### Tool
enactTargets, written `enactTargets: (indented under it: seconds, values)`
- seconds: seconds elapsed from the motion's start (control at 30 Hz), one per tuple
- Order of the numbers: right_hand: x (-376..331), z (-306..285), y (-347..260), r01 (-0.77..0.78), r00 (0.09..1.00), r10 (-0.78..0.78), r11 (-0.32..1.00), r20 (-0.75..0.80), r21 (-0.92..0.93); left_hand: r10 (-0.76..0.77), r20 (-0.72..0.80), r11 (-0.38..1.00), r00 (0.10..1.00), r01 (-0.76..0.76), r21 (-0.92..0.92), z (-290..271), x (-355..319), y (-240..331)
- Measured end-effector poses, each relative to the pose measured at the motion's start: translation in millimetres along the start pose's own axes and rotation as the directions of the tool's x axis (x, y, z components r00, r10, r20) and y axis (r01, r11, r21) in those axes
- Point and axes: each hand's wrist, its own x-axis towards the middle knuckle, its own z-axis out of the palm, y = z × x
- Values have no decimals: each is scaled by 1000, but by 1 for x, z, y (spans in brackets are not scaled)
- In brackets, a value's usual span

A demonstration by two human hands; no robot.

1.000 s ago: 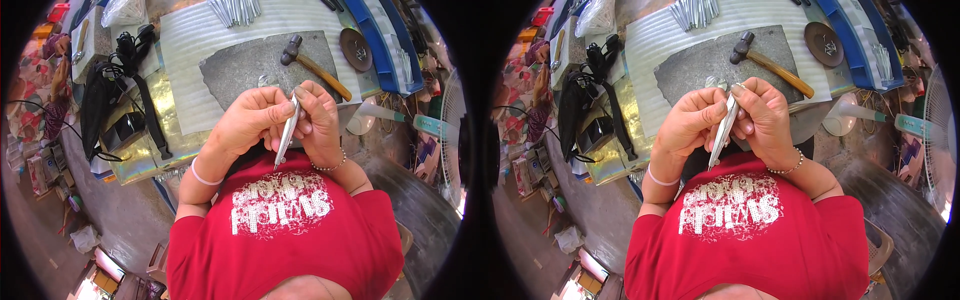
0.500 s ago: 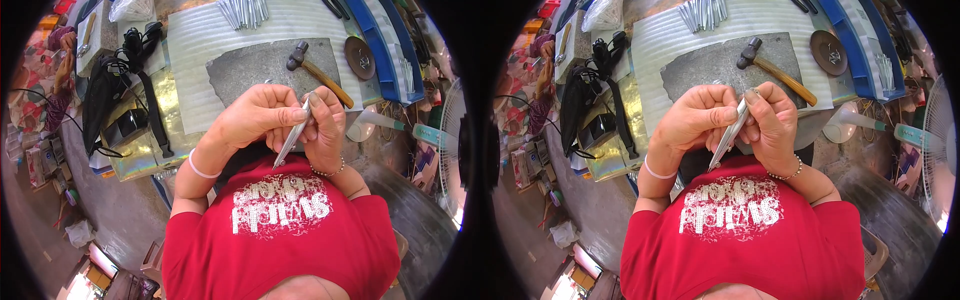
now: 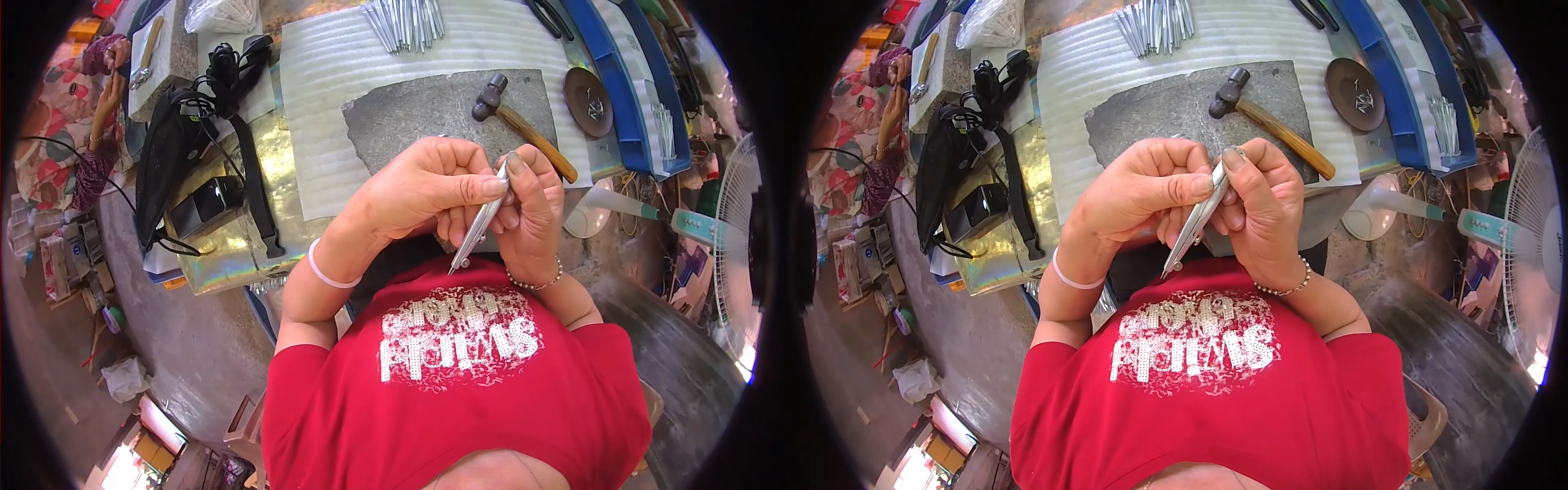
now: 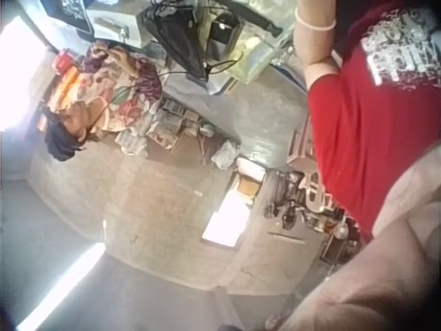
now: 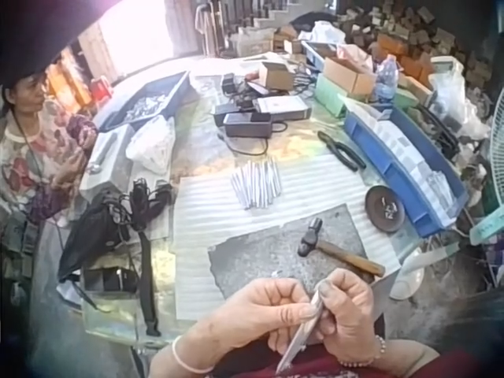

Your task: Stamping patterns or identifiers onto metal pieces using a hammer and a punch.

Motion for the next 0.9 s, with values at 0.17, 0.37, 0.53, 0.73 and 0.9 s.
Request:
enactTargets:
  seconds: [0.17,0.37,0.53,0.73,0.9]
  values:
    - [3,1,-1,-14,1000,14,1000,-2,13,3,-3,999,1000,-3,-32,1,1,4]
    - [6,7,-1,30,999,-31,999,-32,-34,-2,-59,998,998,6,67,3,3,13]
    - [4,4,-3,149,988,-152,986,-40,-68,-59,-12,936,998,60,346,11,13,31]
    - [4,1,-6,202,976,-209,974,-56,-99,-106,31,899,994,83,430,19,18,40]
    - [2,0,-8,196,973,-207,975,-102,-108,-119,16,887,993,99,450,21,21,39]
